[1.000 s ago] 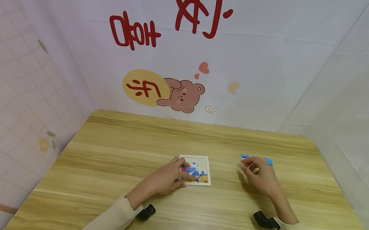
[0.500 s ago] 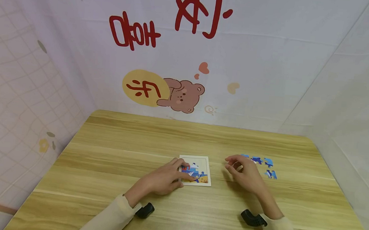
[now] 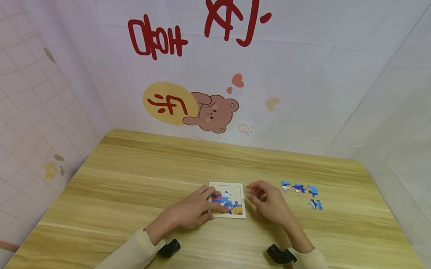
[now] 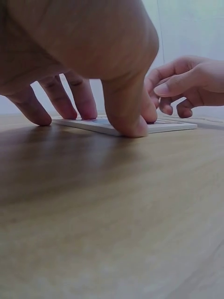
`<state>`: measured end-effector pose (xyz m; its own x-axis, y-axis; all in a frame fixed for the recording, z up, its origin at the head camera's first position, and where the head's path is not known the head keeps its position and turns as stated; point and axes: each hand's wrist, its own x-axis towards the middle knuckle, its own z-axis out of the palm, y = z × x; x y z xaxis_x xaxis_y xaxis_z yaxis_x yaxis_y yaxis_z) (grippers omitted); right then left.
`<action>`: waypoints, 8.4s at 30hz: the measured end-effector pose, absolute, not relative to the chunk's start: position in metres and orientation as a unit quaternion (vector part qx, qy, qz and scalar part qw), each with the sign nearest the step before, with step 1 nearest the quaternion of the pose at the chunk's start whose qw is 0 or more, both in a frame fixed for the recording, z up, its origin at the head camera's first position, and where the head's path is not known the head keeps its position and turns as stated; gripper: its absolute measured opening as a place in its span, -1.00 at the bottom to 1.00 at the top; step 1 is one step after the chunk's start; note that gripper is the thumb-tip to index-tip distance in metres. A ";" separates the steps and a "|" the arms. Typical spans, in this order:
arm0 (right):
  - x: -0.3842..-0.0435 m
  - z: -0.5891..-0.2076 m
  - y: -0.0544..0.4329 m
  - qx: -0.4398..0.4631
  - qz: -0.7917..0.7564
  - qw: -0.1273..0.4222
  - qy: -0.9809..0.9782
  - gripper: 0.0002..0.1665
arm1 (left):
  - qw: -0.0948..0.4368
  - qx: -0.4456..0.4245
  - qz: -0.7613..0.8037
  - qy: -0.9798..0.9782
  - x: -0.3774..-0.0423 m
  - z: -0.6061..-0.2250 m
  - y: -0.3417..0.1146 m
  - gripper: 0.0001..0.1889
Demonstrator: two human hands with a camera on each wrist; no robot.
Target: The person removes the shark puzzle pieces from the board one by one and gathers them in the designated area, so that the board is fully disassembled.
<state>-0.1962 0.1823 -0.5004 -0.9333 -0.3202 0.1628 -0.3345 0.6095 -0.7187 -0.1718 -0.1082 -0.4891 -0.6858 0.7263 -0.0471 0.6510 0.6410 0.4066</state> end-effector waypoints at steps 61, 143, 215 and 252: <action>-0.199 -0.497 0.136 0.233 0.387 -0.074 -0.889 -0.71 | 0.066 0.387 0.156 0.906 -0.173 -0.490 -0.107 -0.57; -0.192 -0.489 0.312 0.144 0.294 0.099 -0.940 -0.71 | 0.071 0.383 0.158 0.907 -0.171 -0.488 -0.106 -0.60; -0.192 -0.482 0.324 0.146 0.277 0.037 -0.949 -0.68 | 0.096 0.379 0.197 0.899 -0.176 -0.487 -0.111 -0.60; -0.191 -0.494 0.205 0.226 0.322 0.048 -0.918 -0.58 | 0.142 0.349 0.203 0.904 -0.179 -0.482 -0.121 -0.59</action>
<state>-0.1908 0.2046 -0.4940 -0.8929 -0.3853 0.2330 -0.4465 0.6906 -0.5690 -0.1789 -0.1212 -0.4818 -0.7155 0.6891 -0.1146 0.5738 0.6733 0.4663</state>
